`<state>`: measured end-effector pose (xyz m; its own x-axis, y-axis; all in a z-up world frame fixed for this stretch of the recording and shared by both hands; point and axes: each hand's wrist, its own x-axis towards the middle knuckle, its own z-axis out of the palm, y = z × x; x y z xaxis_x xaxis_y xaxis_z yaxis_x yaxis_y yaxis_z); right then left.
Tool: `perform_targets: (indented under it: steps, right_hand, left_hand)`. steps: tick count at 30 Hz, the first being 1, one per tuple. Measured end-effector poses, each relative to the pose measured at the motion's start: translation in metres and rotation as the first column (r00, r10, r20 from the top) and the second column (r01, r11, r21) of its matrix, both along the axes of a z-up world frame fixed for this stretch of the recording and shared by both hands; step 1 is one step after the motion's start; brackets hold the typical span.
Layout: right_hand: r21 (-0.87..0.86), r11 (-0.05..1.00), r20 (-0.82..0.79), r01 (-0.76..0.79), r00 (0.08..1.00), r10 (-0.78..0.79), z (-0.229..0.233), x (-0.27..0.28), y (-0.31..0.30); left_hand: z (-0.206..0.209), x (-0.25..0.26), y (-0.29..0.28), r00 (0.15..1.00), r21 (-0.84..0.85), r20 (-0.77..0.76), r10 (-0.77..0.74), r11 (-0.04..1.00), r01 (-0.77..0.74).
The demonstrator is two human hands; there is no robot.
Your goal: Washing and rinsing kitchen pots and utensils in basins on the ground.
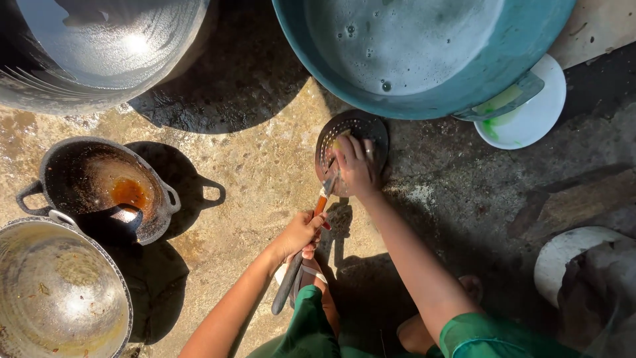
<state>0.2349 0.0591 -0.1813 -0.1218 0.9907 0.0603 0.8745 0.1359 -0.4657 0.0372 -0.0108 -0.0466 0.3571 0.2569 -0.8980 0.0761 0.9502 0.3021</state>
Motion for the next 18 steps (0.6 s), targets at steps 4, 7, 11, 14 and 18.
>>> perform_targets:
  steps: [4,7,11,14,18]
  right_hand:
    - [0.097,0.993,0.274,0.063,0.958,-0.088,0.037,-0.01,0.015]
    - [-0.146,0.926,-0.116,0.347,0.924,-0.364,0.048,-0.024,-0.014]
    - [-0.289,0.889,-0.45,0.356,0.769,-0.454,0.028,-0.006,0.001]
    - [-0.565,0.653,-0.61,0.504,0.278,-0.742,0.076,-0.006,0.016]
    - [-0.794,0.583,-0.593,0.17,-0.426,-0.683,0.192,-0.008,0.053]
  left_hand:
    - [0.017,0.003,0.017,0.999,-0.016,0.034,0.033,0.999,-0.032]
    - [0.016,0.013,0.016,0.998,0.006,-0.046,-0.035,0.999,0.035]
    - [-0.02,0.014,-0.011,0.985,0.203,-0.133,-0.111,0.97,0.137]
    - [-0.023,0.018,-0.046,0.888,0.692,-0.451,-0.094,0.591,0.414]
    - [0.028,0.016,-0.009,0.522,0.422,-0.845,-0.118,0.454,0.785]
